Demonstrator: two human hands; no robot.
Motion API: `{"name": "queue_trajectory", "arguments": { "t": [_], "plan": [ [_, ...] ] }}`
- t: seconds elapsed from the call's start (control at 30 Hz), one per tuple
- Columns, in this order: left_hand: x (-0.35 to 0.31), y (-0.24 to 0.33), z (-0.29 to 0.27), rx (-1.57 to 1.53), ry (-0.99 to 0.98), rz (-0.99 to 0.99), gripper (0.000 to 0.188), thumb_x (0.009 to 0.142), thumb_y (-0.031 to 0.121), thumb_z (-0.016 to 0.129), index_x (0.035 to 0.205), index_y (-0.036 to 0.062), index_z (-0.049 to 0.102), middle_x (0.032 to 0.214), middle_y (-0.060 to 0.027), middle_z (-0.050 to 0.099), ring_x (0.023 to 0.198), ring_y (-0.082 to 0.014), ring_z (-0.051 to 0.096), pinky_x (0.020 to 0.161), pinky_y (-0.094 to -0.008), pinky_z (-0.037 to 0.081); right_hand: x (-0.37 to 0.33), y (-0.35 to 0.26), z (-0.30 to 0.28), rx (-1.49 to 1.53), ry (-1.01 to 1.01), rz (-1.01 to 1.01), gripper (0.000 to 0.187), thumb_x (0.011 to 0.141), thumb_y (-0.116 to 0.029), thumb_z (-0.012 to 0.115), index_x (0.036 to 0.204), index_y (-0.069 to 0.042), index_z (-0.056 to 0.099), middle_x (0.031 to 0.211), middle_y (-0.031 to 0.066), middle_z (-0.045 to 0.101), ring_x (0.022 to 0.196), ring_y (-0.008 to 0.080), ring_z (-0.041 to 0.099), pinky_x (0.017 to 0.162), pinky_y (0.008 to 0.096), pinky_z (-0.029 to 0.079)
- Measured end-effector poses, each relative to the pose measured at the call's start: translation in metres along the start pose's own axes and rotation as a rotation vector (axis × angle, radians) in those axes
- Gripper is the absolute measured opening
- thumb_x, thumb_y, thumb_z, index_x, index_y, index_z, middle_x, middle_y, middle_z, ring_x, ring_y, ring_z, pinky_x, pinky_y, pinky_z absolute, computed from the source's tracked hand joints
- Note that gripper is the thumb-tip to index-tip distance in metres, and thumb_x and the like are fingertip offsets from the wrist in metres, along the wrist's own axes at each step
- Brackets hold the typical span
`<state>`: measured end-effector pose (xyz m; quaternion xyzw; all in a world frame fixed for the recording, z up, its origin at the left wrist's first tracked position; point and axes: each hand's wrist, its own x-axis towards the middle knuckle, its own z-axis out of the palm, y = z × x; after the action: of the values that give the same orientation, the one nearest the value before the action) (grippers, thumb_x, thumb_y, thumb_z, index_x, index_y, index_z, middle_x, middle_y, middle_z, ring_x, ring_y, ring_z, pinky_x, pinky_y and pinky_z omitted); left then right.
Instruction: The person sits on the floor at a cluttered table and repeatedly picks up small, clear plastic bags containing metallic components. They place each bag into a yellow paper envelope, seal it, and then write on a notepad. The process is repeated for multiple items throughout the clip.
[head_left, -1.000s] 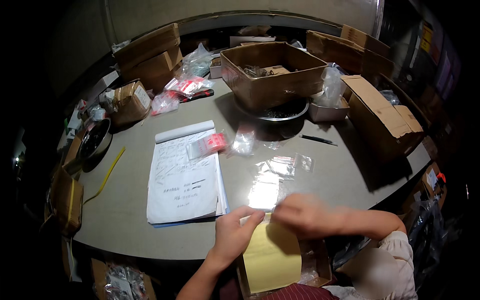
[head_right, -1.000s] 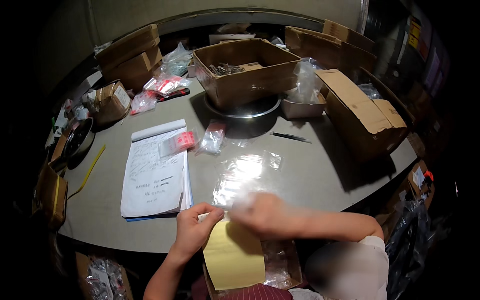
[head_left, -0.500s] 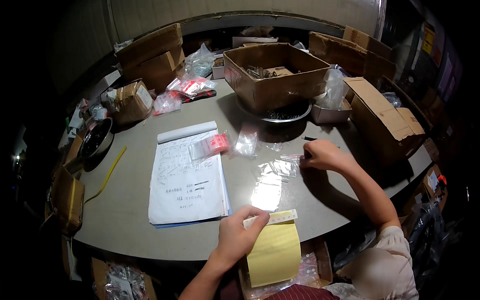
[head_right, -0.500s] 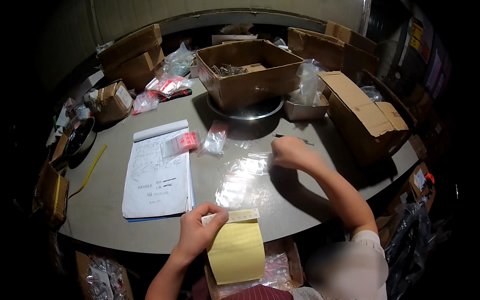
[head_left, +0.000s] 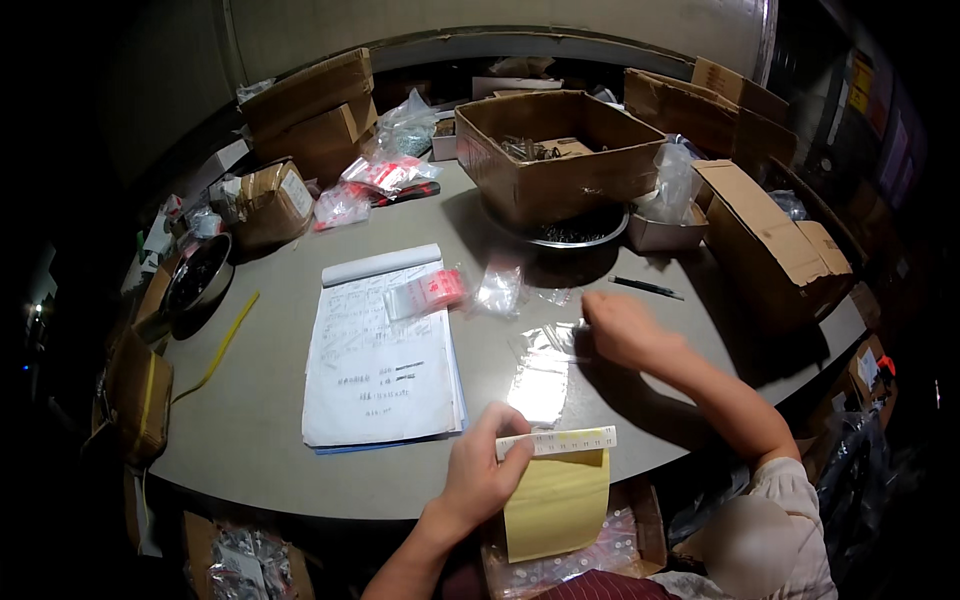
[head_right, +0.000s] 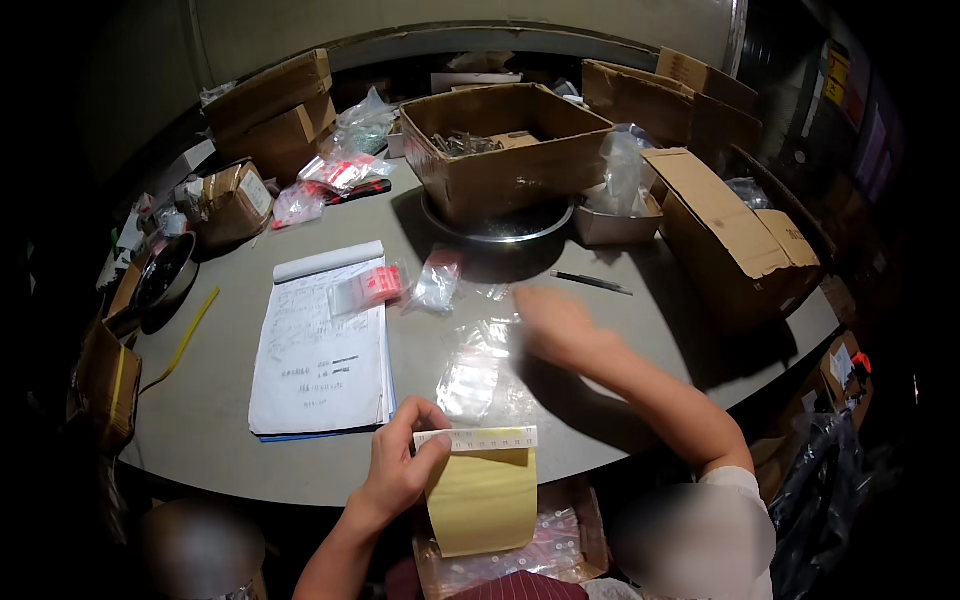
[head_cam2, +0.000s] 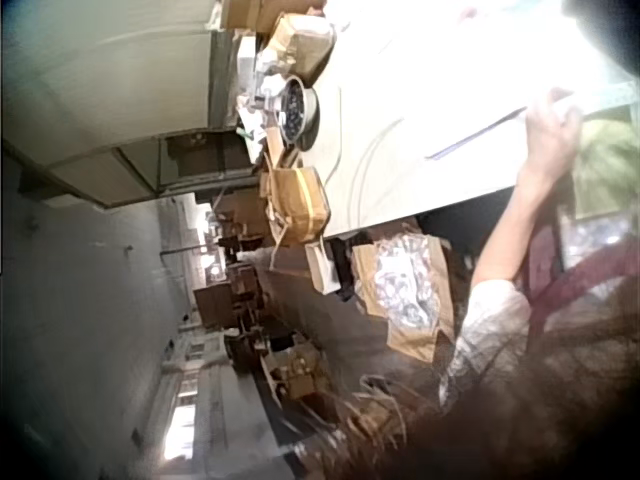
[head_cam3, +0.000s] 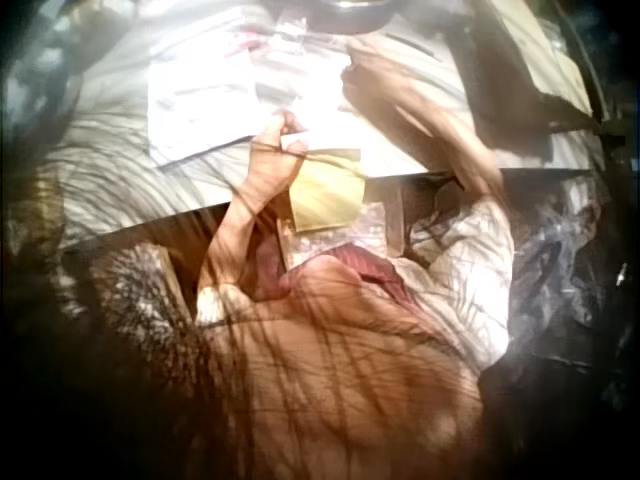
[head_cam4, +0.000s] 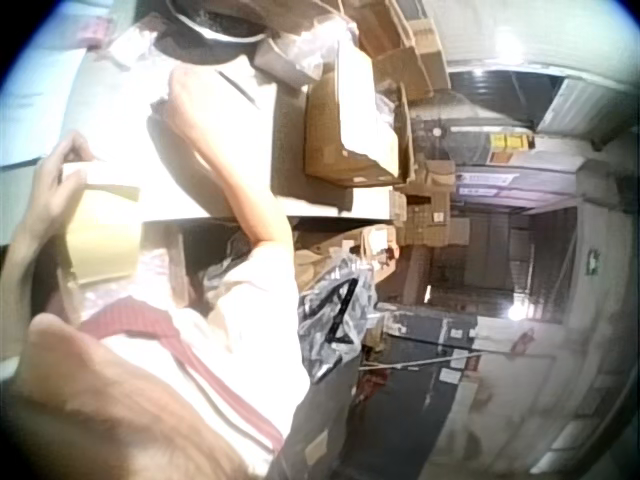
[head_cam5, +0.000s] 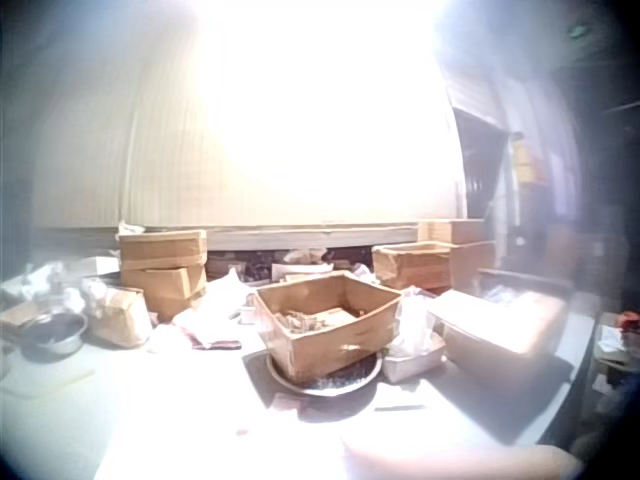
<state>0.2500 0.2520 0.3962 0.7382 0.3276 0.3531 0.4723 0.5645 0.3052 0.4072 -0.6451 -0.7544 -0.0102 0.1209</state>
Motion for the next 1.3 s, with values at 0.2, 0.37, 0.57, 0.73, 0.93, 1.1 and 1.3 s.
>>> {"name": "queue_trajectory", "arguments": {
  "t": [0.2, 0.37, 0.57, 0.73, 0.93, 1.1, 1.3],
  "plan": [
    [-0.002, 0.002, 0.005, -0.052, 0.098, -0.015, 0.016, 0.097, 0.014, 0.072, 0.108, 0.0026, 0.066, 0.092, -0.0120, 0.072, 0.078, -0.0172, 0.070, 0.067, -0.0316, 0.054, -0.015, 0.015, -0.043, -0.159, 0.023, 0.064, 0.046, 0.085, -0.033, 0.086, 0.102, 0.000, 0.060, 0.097, 0.0195, 0.070, 0.089, 0.0378, 0.069, 0.078, 0.0462, 0.054],
    [-0.003, 0.004, 0.007, -0.093, 0.083, -0.107, 0.020, 0.097, 0.014, 0.077, 0.111, 0.0006, 0.071, 0.080, -0.0041, 0.071, 0.069, -0.0075, 0.063, 0.063, -0.0252, 0.050, -0.049, -0.064, -0.054, 0.684, -0.485, -0.211, 0.038, 0.095, -0.031, 0.082, 0.110, -0.001, 0.065, 0.090, 0.0108, 0.068, 0.083, 0.0172, 0.066, 0.071, 0.0350, 0.053],
    [-0.005, 0.009, 0.010, -0.294, 0.093, -0.201, 0.013, 0.097, 0.008, 0.077, 0.103, -0.0035, 0.075, 0.077, 0.0046, 0.067, 0.068, -0.0003, 0.055, 0.060, -0.0186, 0.043, -0.067, -0.072, -0.038, 0.781, -0.445, -0.191, 0.024, 0.102, -0.022, 0.073, 0.112, -0.002, 0.065, 0.090, 0.0067, 0.067, 0.080, 0.0138, 0.061, 0.070, 0.0334, 0.050],
    [-0.005, 0.005, 0.009, -0.164, 0.066, -0.213, 0.022, 0.097, 0.019, 0.080, 0.105, -0.0008, 0.078, 0.081, -0.0047, 0.077, 0.072, -0.0064, 0.067, 0.064, -0.0249, 0.053, -0.070, -0.079, -0.038, 0.657, -0.237, -0.348, 0.022, 0.100, -0.013, 0.070, 0.116, -0.002, 0.060, 0.107, 0.0124, 0.064, 0.097, 0.0246, 0.065, 0.082, 0.0369, 0.053],
    [-0.005, 0.002, 0.014, -0.066, 0.095, -0.136, 0.020, 0.096, 0.020, 0.080, 0.102, 0.0016, 0.078, 0.078, -0.0065, 0.076, 0.068, -0.0074, 0.067, 0.063, -0.0260, 0.053, -0.071, -0.086, -0.032, 0.496, -0.189, -0.375, 0.034, 0.075, -0.007, 0.074, 0.108, 0.000, 0.068, 0.111, 0.0227, 0.064, 0.107, 0.0437, 0.060, 0.094, 0.0512, 0.052],
    [-0.004, 0.005, 0.014, -0.023, 0.106, -0.115, 0.018, 0.096, 0.020, 0.081, 0.100, 0.0023, 0.078, 0.076, -0.0056, 0.076, 0.067, -0.0064, 0.066, 0.061, -0.0253, 0.052, -0.074, -0.093, -0.040, 0.451, -0.206, -0.352, 0.037, 0.073, -0.006, 0.077, 0.107, -0.001, 0.064, 0.105, 0.0210, 0.064, 0.100, 0.0425, 0.062, 0.088, 0.0499, 0.052],
    [-0.004, 0.004, 0.012, -0.064, 0.099, -0.177, 0.017, 0.095, 0.014, 0.081, 0.097, -0.0029, 0.076, 0.075, 0.0005, 0.073, 0.068, -0.0014, 0.059, 0.059, -0.0216, 0.047, -0.090, -0.104, -0.021, 0.225, 0.091, -0.475, 0.040, 0.077, -0.012, 0.076, 0.111, 0.000, 0.060, 0.097, 0.0179, 0.063, 0.087, 0.0395, 0.064, 0.077, 0.0472, 0.054]
  ]
}}
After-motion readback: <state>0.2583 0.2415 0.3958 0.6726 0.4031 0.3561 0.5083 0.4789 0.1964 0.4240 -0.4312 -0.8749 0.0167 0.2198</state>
